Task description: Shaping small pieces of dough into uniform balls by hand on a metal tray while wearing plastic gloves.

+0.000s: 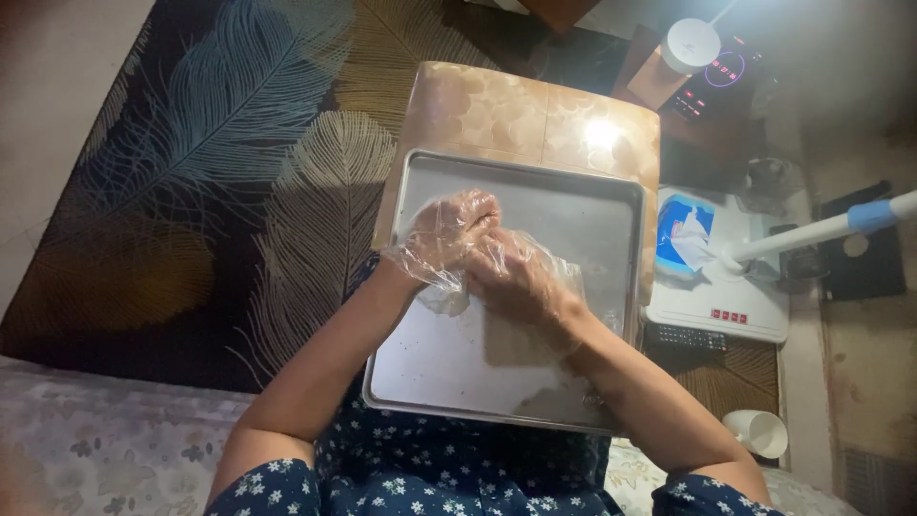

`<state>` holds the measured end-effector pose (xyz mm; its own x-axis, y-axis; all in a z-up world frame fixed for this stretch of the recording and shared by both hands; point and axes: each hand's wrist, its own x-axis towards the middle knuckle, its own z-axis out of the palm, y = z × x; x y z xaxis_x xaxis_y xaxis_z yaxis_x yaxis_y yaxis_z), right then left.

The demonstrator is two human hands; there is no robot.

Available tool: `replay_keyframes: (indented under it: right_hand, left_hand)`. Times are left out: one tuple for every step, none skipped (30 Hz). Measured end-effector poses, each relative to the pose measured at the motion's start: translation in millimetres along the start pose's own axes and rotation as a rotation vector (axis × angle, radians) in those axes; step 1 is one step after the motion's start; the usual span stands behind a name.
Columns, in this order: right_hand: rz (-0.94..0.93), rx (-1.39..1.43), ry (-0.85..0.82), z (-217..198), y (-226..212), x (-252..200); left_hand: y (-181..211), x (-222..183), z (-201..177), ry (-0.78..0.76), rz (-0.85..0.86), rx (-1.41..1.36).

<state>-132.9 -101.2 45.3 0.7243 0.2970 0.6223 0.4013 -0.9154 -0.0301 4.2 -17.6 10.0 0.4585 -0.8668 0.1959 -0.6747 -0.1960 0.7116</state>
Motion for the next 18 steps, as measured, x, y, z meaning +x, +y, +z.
replay_keyframes:
  right_hand:
    - [0.045, 0.037, -0.020, -1.2, -2.6, 2.5]
    - [0.090, 0.074, -0.039, -2.4, -5.2, 5.0]
    - [0.091, 0.074, -0.039, 7.7, -2.8, -5.9]
    - [0.143, 0.173, -0.023, 17.5, 0.0, -16.9]
    - [0.196, 0.273, -0.006, 27.4, 2.8, -27.8]
    - [0.197, 0.272, -0.005, 37.5, 8.2, -37.5]
    - [0.310, 0.373, 0.029, 47.8, 13.2, -47.1]
    - [0.424, 0.474, 0.063, 58.2, 18.4, -56.7]
    - [0.426, 0.473, 0.067, 40.7, 15.8, -44.7]
    - [0.445, 0.558, 0.059, 23.2, 13.4, -32.6]
    - [0.462, 0.647, 0.049, 6.0, 10.6, -20.5]
    - [0.462, 0.649, 0.050, -5.8, 7.0, -10.9]
    - [0.415, 0.628, 0.042, -17.4, 2.0, -1.9]
    - [0.368, 0.606, 0.034, -28.8, -3.0, 7.2]
    - [0.367, 0.608, 0.033, -21.8, 2.5, -3.0]
    - [0.307, 0.528, 0.013, -14.8, 8.0, -13.1]
    - [0.245, 0.447, -0.007, -8.0, 14.3, -22.7]
    - [0.242, 0.448, -0.007, -0.4, 19.8, -33.7]
  left_hand:
    - [1.0, -1.2, -1.4, 0.000, 0.002, -0.005]
    - [2.1, -2.5, -2.7, 0.001, 0.003, -0.009]
    - [3.5, -3.6, -3.7, 0.000, 0.004, -0.009]
    - [5.1, -4.5, -4.5, -0.001, 0.006, -0.013]
    - [6.6, -5.1, -5.3, -0.003, 0.009, -0.017]
    - [7.8, -5.6, -6.7, -0.005, 0.010, -0.017]
    - [8.8, -6.4, -8.2, -0.008, 0.013, -0.021]
    - [9.7, -7.0, -9.7, -0.011, 0.016, -0.024]
    - [11.3, -8.5, -10.2, -0.013, 0.018, -0.022]
    - [12.6, -10.0, -10.8, -0.017, 0.021, -0.025]
    - [13.9, -12.5, -11.4, -0.018, 0.021, -0.028]
    - [13.1, -15.1, -14.1, -0.019, 0.019, -0.026]
    - [12.2, -19.4, -16.5, -0.021, 0.016, -0.030]
    - [11.2, -23.9, -19.0, -0.024, 0.013, -0.034]
    - [9.2, -23.3, -17.1, -0.023, 0.010, -0.033]
    - [7.4, -22.7, -15.3, -0.021, 0.015, -0.018]
    - [5.6, -21.4, -13.8, -0.018, 0.020, -0.002]
    - [9.7, -19.9, -18.3, -0.014, 0.019, -0.001]
